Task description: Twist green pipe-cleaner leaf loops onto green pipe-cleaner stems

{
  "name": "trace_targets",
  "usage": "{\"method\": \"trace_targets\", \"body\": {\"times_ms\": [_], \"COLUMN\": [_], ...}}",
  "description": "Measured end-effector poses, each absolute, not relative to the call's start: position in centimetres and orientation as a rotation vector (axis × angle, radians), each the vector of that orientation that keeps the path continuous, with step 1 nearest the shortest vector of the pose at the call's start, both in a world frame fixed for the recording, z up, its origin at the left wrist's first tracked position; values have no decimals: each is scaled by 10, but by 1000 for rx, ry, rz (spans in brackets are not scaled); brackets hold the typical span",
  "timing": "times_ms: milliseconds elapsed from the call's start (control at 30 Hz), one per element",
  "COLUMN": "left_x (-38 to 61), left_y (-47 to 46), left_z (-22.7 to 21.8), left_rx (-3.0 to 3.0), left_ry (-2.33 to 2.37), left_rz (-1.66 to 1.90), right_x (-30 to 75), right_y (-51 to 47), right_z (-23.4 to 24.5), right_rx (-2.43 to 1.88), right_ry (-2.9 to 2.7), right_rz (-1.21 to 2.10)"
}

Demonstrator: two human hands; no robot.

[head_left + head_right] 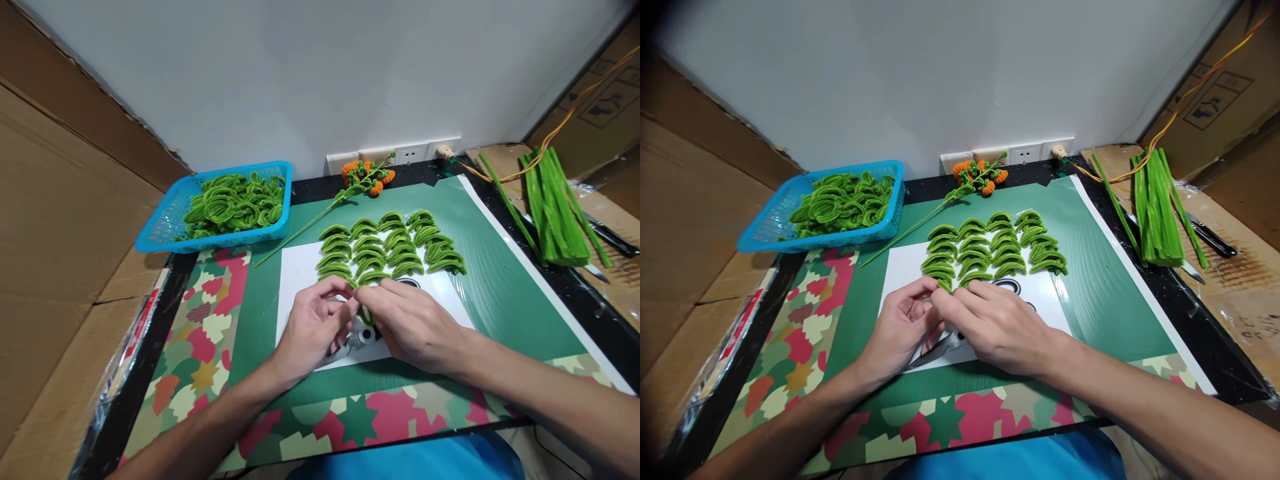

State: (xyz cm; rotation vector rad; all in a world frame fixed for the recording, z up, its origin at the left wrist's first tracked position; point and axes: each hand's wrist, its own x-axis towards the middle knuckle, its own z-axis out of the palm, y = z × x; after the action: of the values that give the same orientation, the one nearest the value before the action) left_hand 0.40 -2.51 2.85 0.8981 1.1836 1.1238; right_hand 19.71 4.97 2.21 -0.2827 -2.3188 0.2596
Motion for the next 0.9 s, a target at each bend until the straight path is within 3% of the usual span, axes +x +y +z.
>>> {"method": "trace_targets", "body": {"times_ms": [333, 667, 767, 900], "left_x": [10, 9, 11, 13], "left_y": [-34, -33, -36, -37], "left_z": [30, 34, 34, 34], "left_rx": [986, 1173, 1140, 1087], "left_ry": [1275, 1372, 1354, 1367], "left_rz": [1097, 1108, 1134, 1210], "right_x": [198, 200, 200, 204], "right_y": [50, 59, 59, 60], "right_z": [28, 38, 37, 34], "right_rx": [-494, -608, -594, -458], "right_ry": [-2074, -1807, -1779, -1878], "right_rz": [987, 1369, 1376, 1088]}}
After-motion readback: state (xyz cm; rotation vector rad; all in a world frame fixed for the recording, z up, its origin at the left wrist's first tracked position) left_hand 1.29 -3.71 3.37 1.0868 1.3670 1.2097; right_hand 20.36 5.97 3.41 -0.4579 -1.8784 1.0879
